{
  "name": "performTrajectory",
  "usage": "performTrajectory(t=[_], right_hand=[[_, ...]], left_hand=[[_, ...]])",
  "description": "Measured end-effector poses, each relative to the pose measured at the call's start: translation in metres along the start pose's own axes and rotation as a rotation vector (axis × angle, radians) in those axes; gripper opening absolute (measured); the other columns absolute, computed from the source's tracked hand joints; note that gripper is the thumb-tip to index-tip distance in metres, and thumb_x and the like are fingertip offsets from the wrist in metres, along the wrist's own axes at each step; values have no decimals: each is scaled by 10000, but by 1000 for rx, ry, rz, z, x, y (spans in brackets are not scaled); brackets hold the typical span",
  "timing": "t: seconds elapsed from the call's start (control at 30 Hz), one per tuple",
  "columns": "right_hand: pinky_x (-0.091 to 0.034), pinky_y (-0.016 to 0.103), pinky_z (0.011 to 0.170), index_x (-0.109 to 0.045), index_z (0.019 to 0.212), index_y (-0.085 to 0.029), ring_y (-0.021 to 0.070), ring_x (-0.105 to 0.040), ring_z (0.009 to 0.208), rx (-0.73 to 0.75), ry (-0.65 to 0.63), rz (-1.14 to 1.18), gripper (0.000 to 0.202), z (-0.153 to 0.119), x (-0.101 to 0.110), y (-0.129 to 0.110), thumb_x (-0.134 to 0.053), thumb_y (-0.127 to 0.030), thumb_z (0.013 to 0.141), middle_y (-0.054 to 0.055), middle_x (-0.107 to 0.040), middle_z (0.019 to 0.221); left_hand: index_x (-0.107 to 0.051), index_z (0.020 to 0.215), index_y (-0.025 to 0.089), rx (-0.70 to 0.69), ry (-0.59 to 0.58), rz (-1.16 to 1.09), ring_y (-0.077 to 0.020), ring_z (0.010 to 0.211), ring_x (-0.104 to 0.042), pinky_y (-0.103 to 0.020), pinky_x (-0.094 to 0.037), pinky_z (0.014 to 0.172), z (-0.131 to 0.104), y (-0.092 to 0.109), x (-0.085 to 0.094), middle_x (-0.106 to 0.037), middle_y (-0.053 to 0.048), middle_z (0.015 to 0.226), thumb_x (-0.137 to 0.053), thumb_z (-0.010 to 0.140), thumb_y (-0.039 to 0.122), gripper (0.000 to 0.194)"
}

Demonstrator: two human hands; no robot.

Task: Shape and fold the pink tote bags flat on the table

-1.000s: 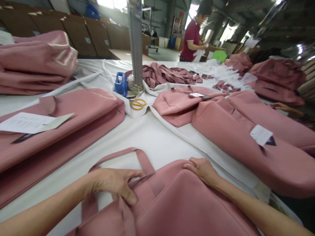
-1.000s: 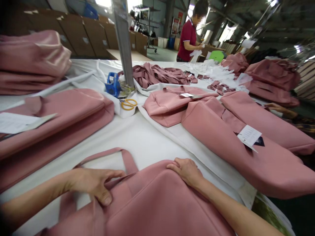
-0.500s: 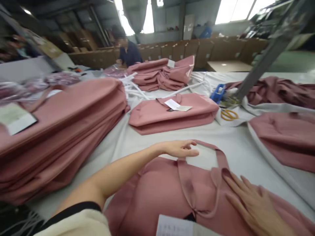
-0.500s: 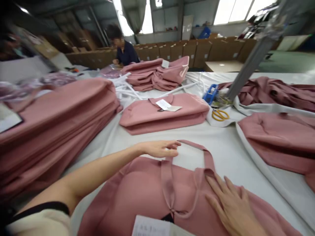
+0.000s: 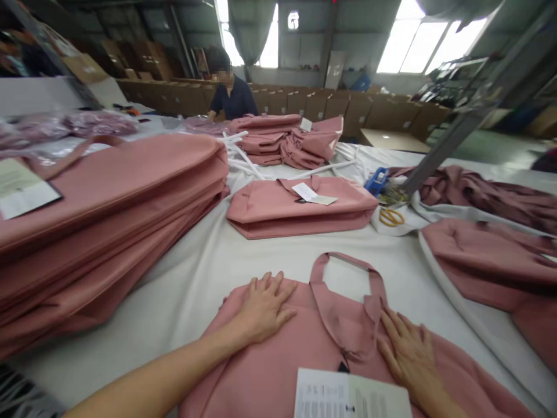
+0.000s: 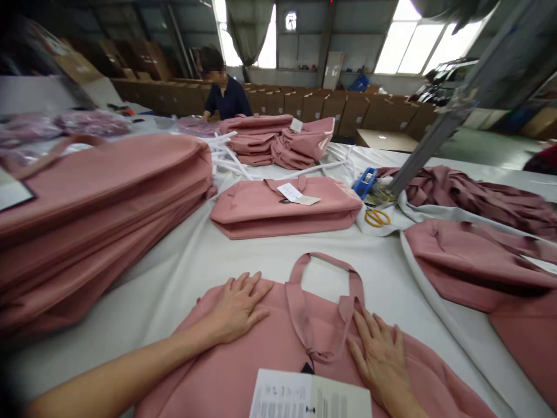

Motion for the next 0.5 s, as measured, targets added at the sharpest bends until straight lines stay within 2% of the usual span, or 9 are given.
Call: performTrajectory(t=[0.1,0.17,0.23,0.3,0.33,0.37,0.4,0.43,0.5], right_hand=[[-274,629,1026,-473,1366,-188,345,-439,1243,-37,2,21,493,0,2,-2,-348,-407,943,96,-487,1409],[-257,634,1040,-434,1396,-205,347,-424,1262,-53,20,51,505,-3,4,0,-381,-421,942,95,-458,1434],[-247,640,1053,-352,1447,-220,342,-419,1275,-64,48,103,550,-5,6,3,-409,-434,943,101,-433,1452],[-253,637,1066,-246,1492,-238,323,-418,1293,-88,93,189,577,-4,14,9,-392,-407,961,105,-428,1453],[-279,619,1069,-202,1505,-246,306,-418,1302,-117,133,248,572,-2,21,14,-367,-377,973,105,-431,1450],[-313,590,1070,-171,1513,-253,288,-414,1314,-148,180,313,562,1,31,19,-337,-342,983,102,-426,1453],[-343,562,1068,-161,1515,-257,273,-402,1328,-172,233,372,550,4,42,23,-310,-311,988,100,-411,1463],[-356,547,1070,-166,1515,-255,269,-382,1345,-180,278,415,542,7,54,24,-293,-290,989,102,-384,1480],[-330,562,1089,-206,1511,-239,289,-328,1378,-105,282,413,539,11,72,12,-303,-277,982,109,-329,1513]], left_hand=[[-333,1449,357,-6,-1,5,-419,1381,-272,-681,-215,1071,7,-1,5,-309,-109,1533,-366,931,579,565],[-341,1454,304,1,31,-26,-379,1410,-236,-666,-188,1101,9,9,24,-314,-118,1531,-342,959,515,538],[-286,1480,254,-58,100,-82,-331,1443,-167,-636,-158,1134,5,39,56,-251,-120,1558,-301,984,456,536],[-219,1501,249,-258,136,-136,-308,1459,-104,-614,-128,1156,-5,90,85,-162,-109,1585,-330,975,488,589],[-198,1506,261,-396,117,-155,-315,1461,-83,-618,-113,1158,-13,119,91,-138,-104,1590,-372,949,547,650],[-177,1511,266,-525,86,-168,-332,1459,-73,-633,-112,1152,-22,145,89,-133,-108,1590,-414,911,613,732],[-157,1515,261,-628,48,-170,-360,1452,-86,-657,-129,1136,-31,165,80,-154,-127,1583,-444,869,669,817],[-153,1517,246,-700,15,-159,-388,1435,-150,-686,-166,1111,-39,181,63,-220,-158,1560,-464,846,692,863],[-254,1492,214,-765,-15,-94,-407,1319,-399,-709,-282,1045,-50,197,16,-449,-203,1426,-493,870,622,781]])
Point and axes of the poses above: each hand's wrist, its own z-axis towards the middle knuckle, its own x-axis out of the back of the hand, y = z × x, the point moved 10 cm from there along z, towards the middle knuckle
